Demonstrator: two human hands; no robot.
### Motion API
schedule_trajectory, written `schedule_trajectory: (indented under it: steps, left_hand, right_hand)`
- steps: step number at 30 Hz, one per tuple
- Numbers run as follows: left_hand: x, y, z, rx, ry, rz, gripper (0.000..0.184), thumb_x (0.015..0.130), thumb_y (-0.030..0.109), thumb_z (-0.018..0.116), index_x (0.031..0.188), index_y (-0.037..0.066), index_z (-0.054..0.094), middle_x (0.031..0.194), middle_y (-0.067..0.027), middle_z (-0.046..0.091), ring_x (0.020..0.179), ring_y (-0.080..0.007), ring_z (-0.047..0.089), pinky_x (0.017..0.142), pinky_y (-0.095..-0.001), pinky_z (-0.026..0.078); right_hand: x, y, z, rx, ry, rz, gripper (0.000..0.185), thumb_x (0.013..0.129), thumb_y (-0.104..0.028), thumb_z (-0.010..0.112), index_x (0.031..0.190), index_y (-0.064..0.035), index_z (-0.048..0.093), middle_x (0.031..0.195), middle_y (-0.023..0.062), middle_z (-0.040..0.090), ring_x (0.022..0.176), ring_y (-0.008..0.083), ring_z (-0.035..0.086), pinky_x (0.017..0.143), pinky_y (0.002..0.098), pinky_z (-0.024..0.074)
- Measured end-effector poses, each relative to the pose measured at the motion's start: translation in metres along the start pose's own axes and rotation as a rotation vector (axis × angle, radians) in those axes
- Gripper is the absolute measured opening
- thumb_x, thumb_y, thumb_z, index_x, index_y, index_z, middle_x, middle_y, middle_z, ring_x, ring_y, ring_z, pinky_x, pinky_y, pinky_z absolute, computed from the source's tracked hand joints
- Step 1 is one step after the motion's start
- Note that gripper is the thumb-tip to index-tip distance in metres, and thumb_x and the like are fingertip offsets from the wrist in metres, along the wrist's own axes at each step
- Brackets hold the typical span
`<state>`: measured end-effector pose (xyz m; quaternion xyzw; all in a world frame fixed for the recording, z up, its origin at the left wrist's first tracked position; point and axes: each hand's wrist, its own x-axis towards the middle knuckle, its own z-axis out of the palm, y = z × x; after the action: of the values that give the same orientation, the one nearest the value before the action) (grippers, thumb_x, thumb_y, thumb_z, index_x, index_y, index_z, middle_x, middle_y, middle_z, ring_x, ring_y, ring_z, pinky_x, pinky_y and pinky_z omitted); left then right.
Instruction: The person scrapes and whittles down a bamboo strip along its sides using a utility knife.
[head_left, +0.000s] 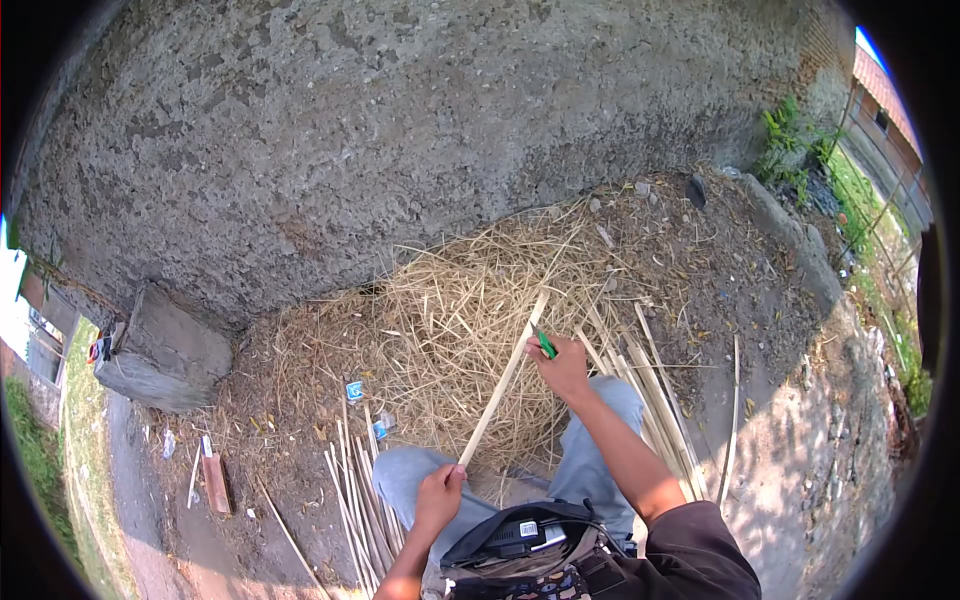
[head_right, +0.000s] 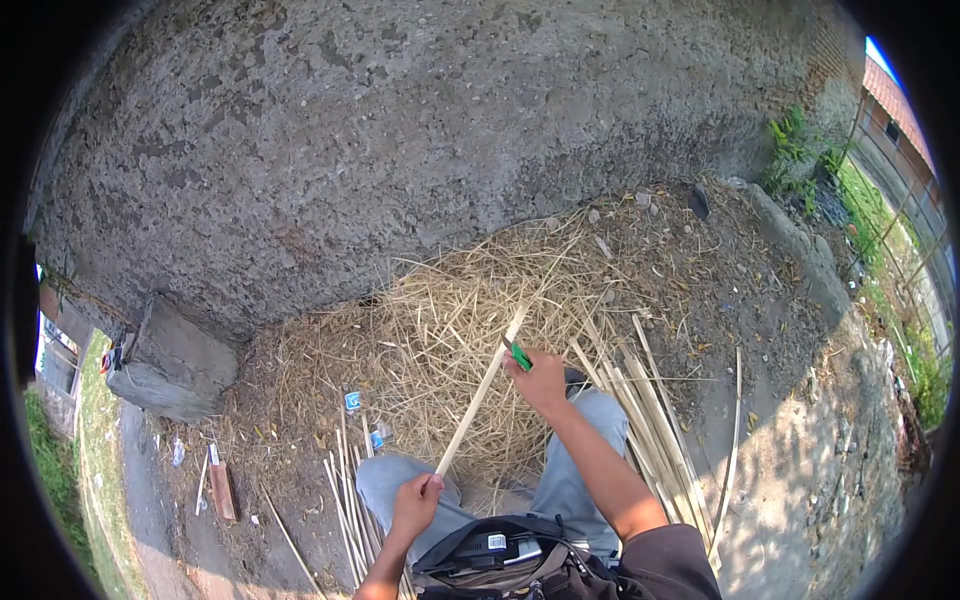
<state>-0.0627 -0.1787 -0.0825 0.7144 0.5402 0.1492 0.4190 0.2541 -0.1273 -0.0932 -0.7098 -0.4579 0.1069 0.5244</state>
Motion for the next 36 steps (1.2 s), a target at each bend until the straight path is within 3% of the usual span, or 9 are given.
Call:
schedule_trajectory:
  steps: [5, 10, 16, 19, 21, 25, 28, 32, 36]
  left_hand:
    - [-0.006, 0.008, 0.000, 0.023, 0.041, 0.037, 0.030, 0.099, 0.028, 0.056, 0.089, 0.002, 0.068, 0.062, -0.0166, 0.058, 0.054, -0.0286, 0.057, 0.056, -0.0403, 0.045]
    - [-0.013, 0.015, -0.001, 0.057, 0.091, 0.122, 0.025, 0.098, 0.024, 0.058, 0.089, 0.002, 0.068, 0.061, -0.0216, 0.057, 0.051, -0.0384, 0.058, 0.053, -0.0451, 0.045]
    - [-0.020, 0.023, -0.005, 0.150, 0.125, 0.165, 0.023, 0.098, 0.023, 0.058, 0.091, 0.003, 0.066, 0.069, -0.0230, 0.063, 0.060, -0.0433, 0.062, 0.055, -0.0511, 0.046]
    - [-0.023, 0.029, -0.006, 0.269, 0.222, 0.192, 0.022, 0.097, 0.023, 0.059, 0.090, 0.004, 0.065, 0.074, -0.0203, 0.066, 0.062, -0.0437, 0.062, 0.054, -0.0516, 0.047]
    - [-0.019, 0.028, -0.010, 0.316, 0.273, 0.228, 0.020, 0.097, 0.024, 0.059, 0.090, 0.005, 0.064, 0.075, -0.0184, 0.066, 0.061, -0.0428, 0.062, 0.054, -0.0512, 0.047]
    - [-0.010, 0.034, -0.027, 0.471, 0.421, 0.309, 0.015, 0.095, 0.020, 0.061, 0.093, 0.005, 0.066, 0.074, -0.0164, 0.063, 0.061, -0.0390, 0.062, 0.052, -0.0472, 0.046]
    - [0.004, 0.032, -0.040, 0.557, 0.553, 0.434, 0.013, 0.095, 0.021, 0.062, 0.091, 0.008, 0.065, 0.071, -0.0125, 0.061, 0.057, -0.0353, 0.061, 0.049, -0.0471, 0.047]
    - [0.020, 0.031, -0.061, 0.645, 0.595, 0.396, 0.013, 0.094, 0.021, 0.064, 0.093, 0.008, 0.064, 0.070, -0.0113, 0.059, 0.057, -0.0320, 0.061, 0.046, -0.0428, 0.047]
    - [0.040, 0.044, -0.070, 0.730, 0.682, 0.523, 0.011, 0.092, 0.018, 0.066, 0.097, 0.008, 0.065, 0.068, -0.0084, 0.055, 0.056, -0.0266, 0.060, 0.044, -0.0384, 0.045]
  right_hand:
    - [0.000, -0.006, -0.003, -0.136, -0.064, 0.020, 0.019, 0.083, -0.021, 0.075, 0.086, -0.0019, 0.073, 0.066, 0.0163, 0.066, 0.055, 0.0293, 0.063, 0.056, 0.0377, 0.0483]
    - [0.000, -0.010, -0.002, -0.164, -0.065, 0.012, 0.013, 0.082, -0.013, 0.070, 0.081, -0.0007, 0.067, 0.068, 0.0172, 0.065, 0.061, 0.0360, 0.064, 0.060, 0.0431, 0.0491]
    - [-0.003, 0.002, 0.006, -0.211, -0.141, -0.008, 0.026, 0.079, -0.007, 0.065, 0.105, -0.0020, 0.061, 0.080, 0.0190, 0.067, 0.076, 0.0391, 0.066, 0.069, 0.0468, 0.0524]
    - [-0.003, -0.002, 0.006, -0.168, -0.069, -0.074, 0.017, 0.084, -0.007, 0.065, 0.100, -0.0030, 0.059, 0.077, 0.0187, 0.064, 0.069, 0.0348, 0.064, 0.064, 0.0439, 0.0484]
    - [-0.001, -0.007, 0.002, 0.036, -0.187, 0.155, 0.008, 0.091, -0.008, 0.060, 0.097, -0.0039, 0.056, 0.074, 0.0120, 0.062, 0.062, 0.0269, 0.060, 0.060, 0.0403, 0.0469]
    - [0.008, 0.013, 0.008, 0.307, -0.177, 0.210, 0.004, 0.099, -0.009, 0.053, 0.095, -0.0062, 0.053, 0.077, 0.0043, 0.057, 0.056, 0.0155, 0.052, 0.053, 0.0333, 0.0429]
    - [0.012, 0.004, -0.006, 0.960, -0.292, 0.591, 0.014, 0.103, -0.012, 0.047, 0.089, -0.0119, 0.048, 0.086, 0.0013, 0.053, 0.050, 0.0054, 0.038, 0.045, 0.0236, 0.0318]
    - [0.022, 0.004, -0.020, 1.186, 0.061, 0.808, 0.014, 0.101, -0.017, 0.048, 0.088, -0.0135, 0.051, 0.079, 0.0009, 0.054, 0.048, 0.0065, 0.036, 0.043, 0.0238, 0.0320]
    - [0.024, 0.014, -0.027, 1.191, 0.058, 0.883, 0.026, 0.102, -0.031, 0.048, 0.090, -0.0087, 0.056, 0.076, 0.0026, 0.060, 0.045, 0.0064, 0.034, 0.042, 0.0231, 0.0300]
